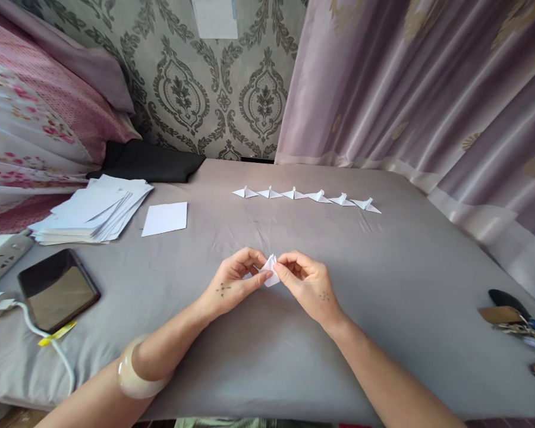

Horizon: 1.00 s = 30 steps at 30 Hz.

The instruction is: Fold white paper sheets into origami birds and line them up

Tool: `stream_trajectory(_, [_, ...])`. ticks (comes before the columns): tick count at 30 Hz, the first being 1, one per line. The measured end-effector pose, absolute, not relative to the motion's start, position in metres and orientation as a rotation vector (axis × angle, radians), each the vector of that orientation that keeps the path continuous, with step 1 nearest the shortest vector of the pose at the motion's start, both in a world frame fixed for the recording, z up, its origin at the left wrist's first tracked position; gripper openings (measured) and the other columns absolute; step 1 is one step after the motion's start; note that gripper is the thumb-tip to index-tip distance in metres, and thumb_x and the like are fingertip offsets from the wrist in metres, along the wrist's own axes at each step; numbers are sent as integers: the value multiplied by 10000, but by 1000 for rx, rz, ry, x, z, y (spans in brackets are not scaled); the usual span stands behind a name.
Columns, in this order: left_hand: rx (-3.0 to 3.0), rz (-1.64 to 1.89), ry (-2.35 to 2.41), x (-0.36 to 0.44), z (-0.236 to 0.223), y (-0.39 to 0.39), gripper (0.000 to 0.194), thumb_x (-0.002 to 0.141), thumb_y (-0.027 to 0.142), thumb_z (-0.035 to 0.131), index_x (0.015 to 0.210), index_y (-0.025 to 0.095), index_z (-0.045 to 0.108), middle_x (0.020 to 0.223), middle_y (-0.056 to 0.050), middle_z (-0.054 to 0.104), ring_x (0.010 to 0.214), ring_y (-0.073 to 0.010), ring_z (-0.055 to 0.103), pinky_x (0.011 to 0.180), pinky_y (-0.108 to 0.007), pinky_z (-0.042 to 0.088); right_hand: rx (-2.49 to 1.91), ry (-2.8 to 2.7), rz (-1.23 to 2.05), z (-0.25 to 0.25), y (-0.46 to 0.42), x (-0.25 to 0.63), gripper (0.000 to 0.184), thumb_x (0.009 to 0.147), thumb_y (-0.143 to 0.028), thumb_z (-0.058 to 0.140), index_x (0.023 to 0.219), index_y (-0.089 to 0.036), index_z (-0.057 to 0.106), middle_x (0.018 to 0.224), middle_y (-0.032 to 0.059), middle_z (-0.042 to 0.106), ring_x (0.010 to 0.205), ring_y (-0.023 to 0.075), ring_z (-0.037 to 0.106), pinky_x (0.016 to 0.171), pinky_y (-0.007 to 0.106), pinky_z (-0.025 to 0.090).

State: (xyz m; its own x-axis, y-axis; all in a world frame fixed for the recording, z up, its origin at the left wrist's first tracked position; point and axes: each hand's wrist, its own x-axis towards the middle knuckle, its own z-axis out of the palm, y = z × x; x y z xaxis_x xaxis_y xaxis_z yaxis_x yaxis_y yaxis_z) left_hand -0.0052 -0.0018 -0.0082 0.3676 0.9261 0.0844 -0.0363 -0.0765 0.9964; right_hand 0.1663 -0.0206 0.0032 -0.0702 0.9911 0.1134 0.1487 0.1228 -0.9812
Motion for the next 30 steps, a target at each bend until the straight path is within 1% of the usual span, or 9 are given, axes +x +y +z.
stream_trajectory(5, [1328, 997, 816, -5, -10, -2, 266, 790, 256, 716, 936, 184, 506, 797, -8, 654, 688, -111, 571, 659, -251, 432, -1232, -1322, 1237, 7, -22, 165, 153, 798, -349, 646, 764, -199, 655, 684, -3, 619, 642, 134, 558, 616, 259, 444])
stream_trajectory(8, [1335, 989, 818, -5, -12, -2, 258, 810, 258, 697, 956, 187, 495, 795, -4, 661, 678, -102, 559, 659, -246, 418, -1284, -1336, 1166, 8, -24, 163, 164, 787, -368, 666, 786, -204, 662, 697, -1, 618, 636, 135, 557, 609, 263, 442])
stream_trajectory(11, [1362, 972, 815, -5, -14, -3, 238, 827, 254, 678, 965, 187, 496, 789, 4, 647, 673, -95, 535, 655, -241, 403, -1300, -1412, 1012, 8, -24, 162, 156, 793, -348, 661, 716, -212, 660, 706, -2, 596, 603, 121, 525, 596, 265, 433])
stream_trajectory(14, [1374, 964, 824, -4, -14, -3, 237, 826, 246, 677, 966, 184, 496, 776, 8, 638, 656, -87, 514, 652, -237, 399, -1289, -1451, 924, 7, -23, 163, 139, 770, -306, 677, 667, -215, 656, 815, 15, 617, 672, 128, 547, 670, 276, 458])
stream_trajectory(16, [1375, 957, 835, -4, -13, -4, 245, 824, 250, 678, 971, 182, 495, 775, 5, 638, 652, -86, 512, 655, -240, 404, -1267, -1433, 985, 7, -22, 164, 121, 766, -297, 679, 679, -216, 657, 878, 24, 651, 780, 155, 598, 766, 297, 475])
stream_trajectory(18, [1365, 950, 840, -4, -12, -4, 263, 817, 261, 685, 978, 182, 492, 772, 5, 635, 651, -88, 515, 652, -241, 407, -1254, -1402, 1079, 6, -22, 165, 117, 778, -303, 669, 699, -217, 659, 861, 23, 681, 847, 178, 628, 831, 321, 478])
stream_trajectory(21, [1311, 929, 860, -2, -10, -4, 307, 790, 281, 711, 984, 186, 491, 753, 14, 625, 635, -90, 522, 628, -236, 400, -1274, -1330, 1120, 2, -21, 166, 118, 764, -317, 689, 725, -213, 649, 785, 13, 680, 828, 182, 637, 835, 337, 482])
stream_trajectory(25, [1171, 891, 879, 1, -9, -3, 317, 759, 329, 735, 967, 187, 542, 802, -3, 635, 714, -121, 577, 666, -249, 427, -1199, -1110, 1200, -3, -18, 165, 216, 704, -313, 747, 857, -221, 626, 785, 2, 670, 797, 169, 637, 792, 327, 496])
stream_trajectory(30, [1165, 853, 963, 6, -6, -2, 261, 780, 421, 694, 786, 162, 664, 768, -33, 660, 726, -142, 582, 678, -257, 445, -1085, -853, 1291, -1, -11, 166, 333, 655, -338, 790, 932, -223, 644, 762, -12, 666, 770, 152, 629, 792, 317, 492])
